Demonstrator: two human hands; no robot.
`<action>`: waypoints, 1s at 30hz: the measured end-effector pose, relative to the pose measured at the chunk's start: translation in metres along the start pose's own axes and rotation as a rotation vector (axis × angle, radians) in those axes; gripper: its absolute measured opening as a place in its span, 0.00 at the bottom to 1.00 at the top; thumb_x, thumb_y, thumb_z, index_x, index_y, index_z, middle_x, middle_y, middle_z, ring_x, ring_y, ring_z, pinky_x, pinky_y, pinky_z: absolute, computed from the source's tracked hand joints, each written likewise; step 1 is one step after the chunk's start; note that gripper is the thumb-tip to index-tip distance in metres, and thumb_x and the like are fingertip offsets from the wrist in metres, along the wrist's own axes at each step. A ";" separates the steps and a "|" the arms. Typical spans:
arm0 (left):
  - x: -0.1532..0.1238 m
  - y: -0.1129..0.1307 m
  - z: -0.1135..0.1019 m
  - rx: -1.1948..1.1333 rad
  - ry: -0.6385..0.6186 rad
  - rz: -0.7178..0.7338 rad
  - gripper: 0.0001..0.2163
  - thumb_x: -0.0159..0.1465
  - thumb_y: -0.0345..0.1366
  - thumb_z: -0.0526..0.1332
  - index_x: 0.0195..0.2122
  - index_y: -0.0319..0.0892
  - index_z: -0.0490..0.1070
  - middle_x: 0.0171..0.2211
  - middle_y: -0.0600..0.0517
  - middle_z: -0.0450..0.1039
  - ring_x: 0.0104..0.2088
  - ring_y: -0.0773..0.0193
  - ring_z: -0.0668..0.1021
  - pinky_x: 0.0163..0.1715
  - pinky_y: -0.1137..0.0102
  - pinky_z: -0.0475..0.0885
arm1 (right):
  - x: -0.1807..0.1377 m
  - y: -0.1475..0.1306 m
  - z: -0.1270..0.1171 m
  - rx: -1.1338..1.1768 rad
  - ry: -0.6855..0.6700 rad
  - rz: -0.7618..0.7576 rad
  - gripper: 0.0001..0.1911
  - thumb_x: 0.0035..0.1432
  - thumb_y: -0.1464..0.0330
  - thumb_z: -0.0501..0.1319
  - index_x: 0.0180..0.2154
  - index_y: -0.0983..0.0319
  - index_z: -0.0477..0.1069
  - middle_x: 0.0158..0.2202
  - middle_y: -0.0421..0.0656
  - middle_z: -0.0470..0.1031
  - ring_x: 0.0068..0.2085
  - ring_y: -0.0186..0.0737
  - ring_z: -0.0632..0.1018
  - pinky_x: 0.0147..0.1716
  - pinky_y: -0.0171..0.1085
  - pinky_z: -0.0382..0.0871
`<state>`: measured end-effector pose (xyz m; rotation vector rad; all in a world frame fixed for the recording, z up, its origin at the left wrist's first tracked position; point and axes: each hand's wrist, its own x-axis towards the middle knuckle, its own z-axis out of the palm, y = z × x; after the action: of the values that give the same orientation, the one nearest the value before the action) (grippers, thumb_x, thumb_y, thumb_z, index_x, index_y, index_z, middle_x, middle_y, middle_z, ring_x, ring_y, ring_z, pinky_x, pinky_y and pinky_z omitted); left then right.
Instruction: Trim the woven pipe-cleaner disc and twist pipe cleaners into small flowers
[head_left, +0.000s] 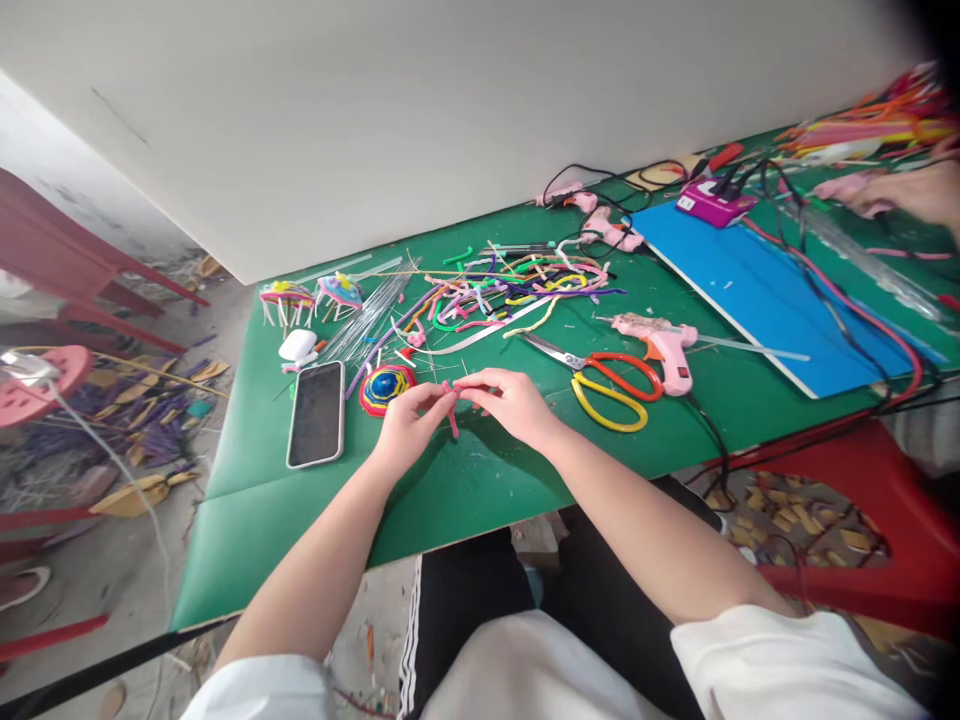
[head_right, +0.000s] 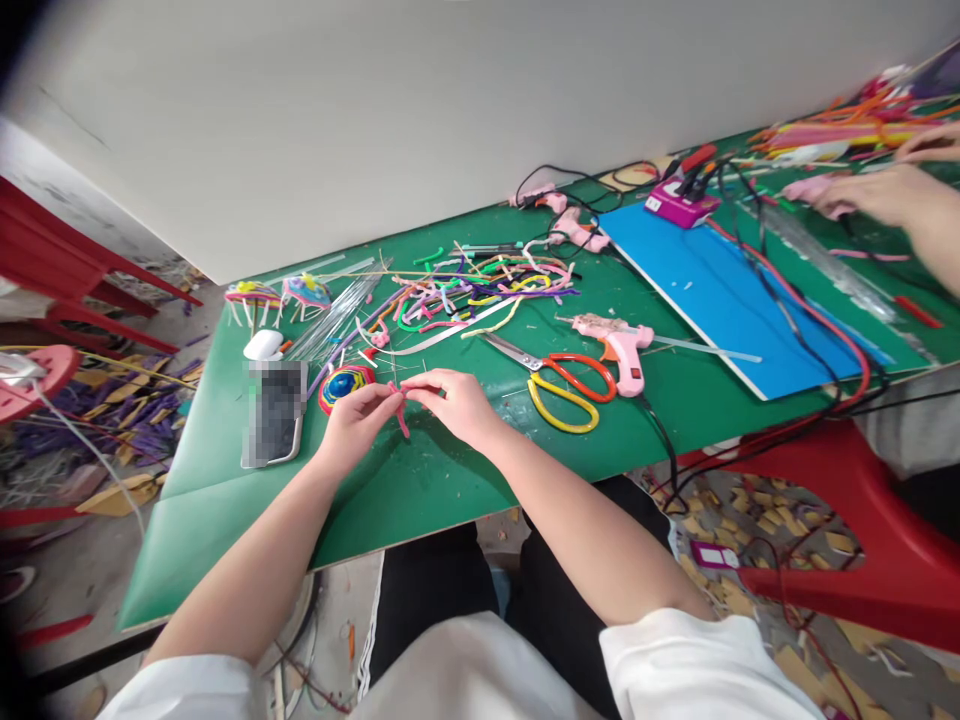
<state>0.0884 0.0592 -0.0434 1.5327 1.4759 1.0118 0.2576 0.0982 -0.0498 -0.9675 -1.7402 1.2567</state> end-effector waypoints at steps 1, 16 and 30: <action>0.000 0.000 0.000 0.024 0.001 0.003 0.12 0.59 0.44 0.60 0.30 0.39 0.72 0.27 0.53 0.74 0.28 0.67 0.74 0.30 0.74 0.68 | 0.000 0.000 0.000 -0.008 0.000 -0.009 0.10 0.54 0.67 0.61 0.38 0.58 0.77 0.37 0.41 0.79 0.33 0.35 0.77 0.34 0.34 0.72; -0.001 0.002 0.000 -0.040 -0.015 -0.012 0.13 0.60 0.44 0.58 0.29 0.38 0.71 0.24 0.53 0.71 0.24 0.69 0.72 0.23 0.75 0.68 | -0.001 0.004 0.001 -0.134 0.041 -0.247 0.08 0.55 0.68 0.62 0.37 0.57 0.77 0.34 0.41 0.78 0.36 0.35 0.77 0.36 0.34 0.70; -0.002 -0.004 -0.002 0.056 -0.042 0.088 0.11 0.60 0.42 0.59 0.37 0.41 0.76 0.25 0.53 0.72 0.24 0.67 0.75 0.24 0.73 0.71 | -0.001 0.005 0.001 -0.240 0.112 -0.356 0.06 0.54 0.69 0.62 0.35 0.60 0.76 0.33 0.43 0.78 0.34 0.34 0.77 0.35 0.33 0.71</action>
<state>0.0851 0.0574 -0.0466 1.6613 1.4297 0.9900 0.2575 0.0976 -0.0548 -0.7968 -1.9009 0.7677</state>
